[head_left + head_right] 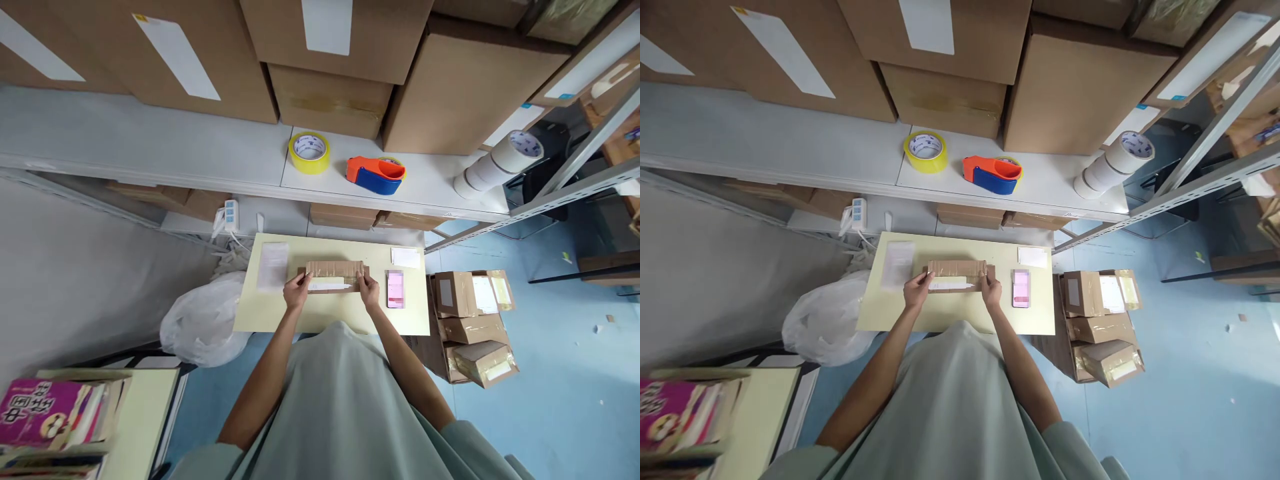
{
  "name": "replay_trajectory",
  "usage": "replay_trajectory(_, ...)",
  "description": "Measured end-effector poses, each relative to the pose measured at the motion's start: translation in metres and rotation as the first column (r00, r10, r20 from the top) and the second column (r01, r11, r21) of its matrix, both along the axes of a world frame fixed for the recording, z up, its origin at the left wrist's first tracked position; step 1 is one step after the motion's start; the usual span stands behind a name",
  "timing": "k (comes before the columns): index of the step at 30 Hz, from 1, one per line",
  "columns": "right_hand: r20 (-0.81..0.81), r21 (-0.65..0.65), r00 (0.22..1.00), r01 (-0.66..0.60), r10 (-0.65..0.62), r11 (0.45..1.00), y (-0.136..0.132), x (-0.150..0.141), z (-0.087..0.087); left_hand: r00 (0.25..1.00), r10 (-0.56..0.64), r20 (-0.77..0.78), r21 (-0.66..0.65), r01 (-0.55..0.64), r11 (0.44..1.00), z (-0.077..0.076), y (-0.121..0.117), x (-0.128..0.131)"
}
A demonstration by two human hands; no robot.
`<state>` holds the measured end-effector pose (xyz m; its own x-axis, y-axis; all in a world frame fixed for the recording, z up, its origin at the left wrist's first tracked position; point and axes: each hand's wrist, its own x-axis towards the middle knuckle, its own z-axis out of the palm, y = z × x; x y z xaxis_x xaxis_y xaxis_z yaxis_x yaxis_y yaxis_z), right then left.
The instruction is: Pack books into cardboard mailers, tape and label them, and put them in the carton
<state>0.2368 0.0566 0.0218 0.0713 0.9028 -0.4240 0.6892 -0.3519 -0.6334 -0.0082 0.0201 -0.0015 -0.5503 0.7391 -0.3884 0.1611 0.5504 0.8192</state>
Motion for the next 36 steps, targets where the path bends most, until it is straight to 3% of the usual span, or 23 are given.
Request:
replay_trajectory(4,-0.118,0.069,0.993,-0.006,0.014,0.998,-0.001,0.008,0.008,0.998,-0.034,0.049,0.033,0.033,0.999,0.008,-0.003,-0.004)
replay_trajectory(11,-0.093,0.210,0.995,0.000,0.020,0.978,-0.012,0.040,0.041,0.984,-0.177,-0.025,0.187,0.178,0.966,0.028,-0.013,-0.009)
replay_trajectory(14,-0.144,0.161,0.987,-0.042,0.065,0.986,-0.025,0.049,0.033,0.979,-0.202,0.005,0.142,0.199,0.970,0.020,-0.024,-0.005)
replay_trajectory(21,-0.077,-0.055,0.991,-0.111,0.107,0.992,-0.058,0.056,-0.004,0.977,-0.198,0.073,-0.110,0.206,0.972,-0.010,-0.056,-0.001)
replay_trajectory(24,-0.109,-0.045,0.993,-0.055,0.050,0.997,-0.053,0.060,-0.009,0.984,-0.171,0.038,-0.113,0.175,0.978,-0.014,-0.047,-0.006)
replay_trajectory(32,-0.264,0.066,0.962,0.097,-0.076,0.993,0.000,0.047,-0.014,0.986,-0.169,-0.012,-0.045,0.168,0.985,-0.007,0.016,-0.001)
replay_trajectory(36,-0.327,0.108,0.939,0.146,-0.103,0.983,0.008,0.042,-0.008,0.982,-0.186,-0.026,-0.013,0.186,0.983,0.004,0.019,-0.002)
